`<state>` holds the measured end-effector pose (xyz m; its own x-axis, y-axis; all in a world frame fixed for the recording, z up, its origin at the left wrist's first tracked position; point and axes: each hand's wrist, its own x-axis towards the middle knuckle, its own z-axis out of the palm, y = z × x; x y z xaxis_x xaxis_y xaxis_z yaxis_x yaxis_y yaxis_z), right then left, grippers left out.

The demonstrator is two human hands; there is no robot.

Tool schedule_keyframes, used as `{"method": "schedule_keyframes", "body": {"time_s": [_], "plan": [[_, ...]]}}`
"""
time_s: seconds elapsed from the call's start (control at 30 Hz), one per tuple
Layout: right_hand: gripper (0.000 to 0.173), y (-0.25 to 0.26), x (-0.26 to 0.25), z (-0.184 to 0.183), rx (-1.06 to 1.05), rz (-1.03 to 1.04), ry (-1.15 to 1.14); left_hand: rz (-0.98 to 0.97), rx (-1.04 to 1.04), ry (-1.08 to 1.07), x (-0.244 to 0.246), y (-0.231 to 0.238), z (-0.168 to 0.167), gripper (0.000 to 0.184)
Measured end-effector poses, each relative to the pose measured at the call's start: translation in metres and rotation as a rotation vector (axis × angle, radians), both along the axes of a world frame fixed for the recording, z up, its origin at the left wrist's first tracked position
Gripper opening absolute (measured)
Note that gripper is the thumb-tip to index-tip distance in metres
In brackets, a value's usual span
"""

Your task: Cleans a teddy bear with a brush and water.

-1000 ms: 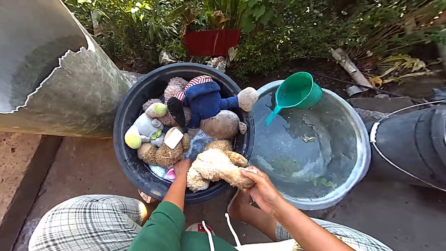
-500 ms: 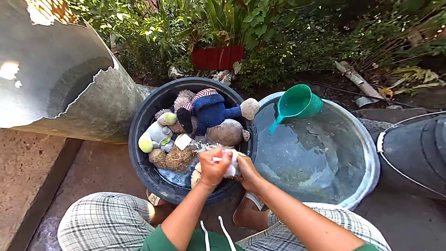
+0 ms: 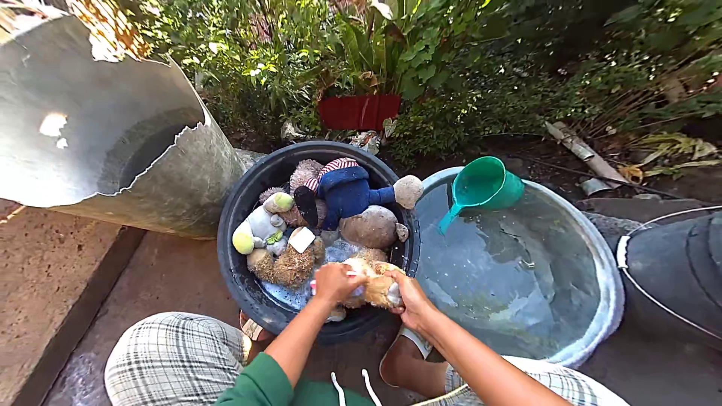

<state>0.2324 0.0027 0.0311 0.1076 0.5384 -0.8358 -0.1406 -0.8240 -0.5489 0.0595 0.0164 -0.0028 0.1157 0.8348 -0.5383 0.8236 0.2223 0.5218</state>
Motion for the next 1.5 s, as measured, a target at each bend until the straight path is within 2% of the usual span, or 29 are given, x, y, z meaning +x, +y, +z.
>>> {"method": "schedule_keyframes", "body": {"time_s": [0.07,0.17,0.23,0.33,0.43,0.5,0.57,0.63,0.77,0.87,0.97,1.03,1.13,1.23,1.3,1.37,1.4,1.47,1.5], "plan": [[0.018,0.002,0.000,0.002,0.052,0.042,0.034,0.121,-0.105,0.166,-0.036,0.009,0.006,0.062],[0.013,0.000,0.003,-0.001,0.182,0.097,0.016,0.319,0.028,0.250,-0.084,0.023,0.029,0.061],[0.037,-0.004,0.002,-0.006,0.270,0.292,-0.118,0.359,0.162,0.300,-0.109,0.038,0.031,0.057],[0.064,-0.006,-0.002,-0.013,0.385,0.640,-0.417,0.258,0.339,0.260,-0.118,0.059,0.009,0.052],[0.070,-0.006,-0.008,-0.008,0.398,0.726,-0.561,0.045,0.237,0.231,-0.091,0.076,-0.026,0.049],[0.078,-0.003,-0.012,-0.012,0.400,0.634,-0.567,-0.054,0.122,0.296,-0.081,0.080,-0.053,0.050],[0.084,-0.002,-0.016,-0.022,0.410,0.502,-0.540,-0.068,0.069,0.332,-0.085,0.079,-0.067,0.048],[0.084,-0.002,-0.022,-0.038,0.442,0.365,-0.497,-0.037,0.040,0.296,-0.096,0.082,-0.066,0.046],[0.075,-0.014,-0.050,-0.080,0.521,0.173,-0.377,-0.016,-0.052,0.298,-0.117,0.077,-0.060,0.060],[0.084,-0.019,-0.078,-0.104,0.529,0.064,-0.370,-0.001,-0.057,0.321,-0.117,0.079,-0.056,0.054],[0.092,-0.019,-0.092,-0.107,0.445,0.013,-0.416,0.141,0.058,0.250,-0.111,0.091,-0.044,0.045],[0.093,-0.018,-0.092,-0.106,0.386,0.004,-0.396,0.292,0.176,0.131,-0.112,0.106,-0.038,0.048],[0.090,-0.012,-0.087,-0.108,0.358,-0.023,-0.323,0.427,0.414,0.041,-0.110,0.150,-0.014,0.063],[0.088,-0.012,-0.088,-0.107,0.374,-0.050,-0.280,0.482,0.531,-0.014,-0.108,0.205,0.012,0.063],[0.092,-0.014,-0.091,-0.106,0.398,-0.097,-0.260,0.414,0.469,0.027,-0.105,0.236,0.011,0.053],[0.098,-0.016,-0.094,-0.105,0.424,-0.214,-0.229,0.203,0.387,0.127,-0.095,0.246,-0.010,0.046],[0.098,-0.016,-0.096,-0.104,0.430,-0.297,-0.205,0.093,0.363,0.168,-0.088,0.242,-0.027,0.049],[0.091,-0.015,-0.099,-0.100,0.419,-0.444,-0.126,-0.036,0.344,0.277,-0.074,0.221,-0.064,0.054],[0.081,-0.012,-0.098,-0.098,0.419,-0.488,-0.093,-0.058,0.359,0.322,-0.071,0.210,-0.076,0.055]]}}
